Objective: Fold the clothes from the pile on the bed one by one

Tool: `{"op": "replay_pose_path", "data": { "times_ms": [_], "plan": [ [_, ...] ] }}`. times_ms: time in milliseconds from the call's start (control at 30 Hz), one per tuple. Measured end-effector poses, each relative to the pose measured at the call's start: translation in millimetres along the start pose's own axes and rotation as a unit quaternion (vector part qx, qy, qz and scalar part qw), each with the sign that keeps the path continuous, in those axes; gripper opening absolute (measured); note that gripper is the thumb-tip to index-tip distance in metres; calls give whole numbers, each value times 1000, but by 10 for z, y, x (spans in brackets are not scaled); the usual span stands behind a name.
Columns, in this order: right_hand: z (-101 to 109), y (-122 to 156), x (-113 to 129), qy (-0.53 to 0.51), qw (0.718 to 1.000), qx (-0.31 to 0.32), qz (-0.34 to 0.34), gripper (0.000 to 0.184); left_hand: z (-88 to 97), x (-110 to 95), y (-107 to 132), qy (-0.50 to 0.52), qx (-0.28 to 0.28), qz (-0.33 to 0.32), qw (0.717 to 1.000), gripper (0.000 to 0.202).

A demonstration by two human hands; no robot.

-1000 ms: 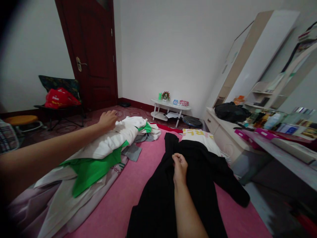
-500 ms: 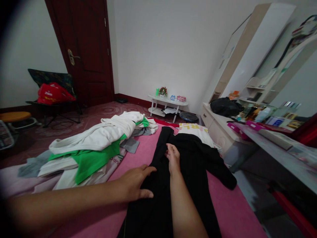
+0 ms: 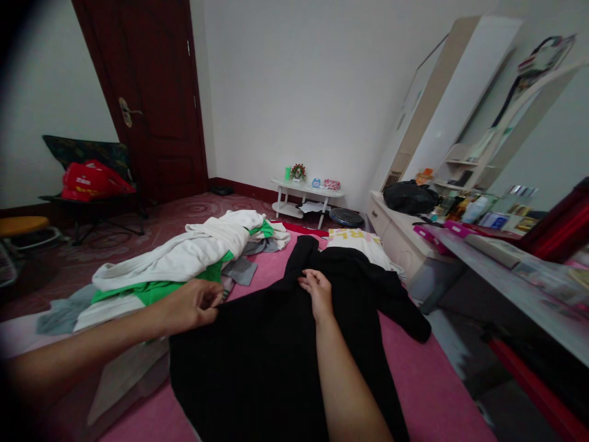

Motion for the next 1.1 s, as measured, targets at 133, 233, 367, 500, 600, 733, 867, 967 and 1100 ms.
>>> {"op": "replay_pose_path", "data": {
  "times_ms": [133,233,367,500,600,733,867,967,1100],
  "plan": [
    [-101,98,5,57,998,33,-6,33,29,265,417,-67,50,37,996,9],
    [-137,275,28,103,993,61,-18,28,-137,179,607,-106,77,-10,991,31],
    [118,683,179,230,969,92,2,19,-301,41,652,-121,115,-46,985,46],
    [839,1212,605,539,829,-62,136,24,-330,-2,618,-111,132,-60,983,40],
    [1300,1566,732,662,727,-145,111,49,-381,11,602,-122,155,-58,979,36],
    [1402,1841,611,660,742,-112,44,59,-453,3,573,-156,173,-48,971,41],
    [1315,1876,655,565,820,-81,35,50,-368,-162,563,-145,169,-45,974,44],
    [1473,1827,869,500,860,-103,9,47,-232,-281,622,-111,167,-4,980,42],
    [1752,1847,1018,498,863,-89,-20,47,-183,-311,831,-76,166,47,982,41]
  ]
}}
Point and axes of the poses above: each hand's wrist, its own y-axis away from the middle knuckle, its own z-axis out of the back of the hand, x = y × z, the point moved 7 cm from there along -y, towards the middle knuckle, and after that the axes turned 6 degrees about -z, right-handed, at the moved point
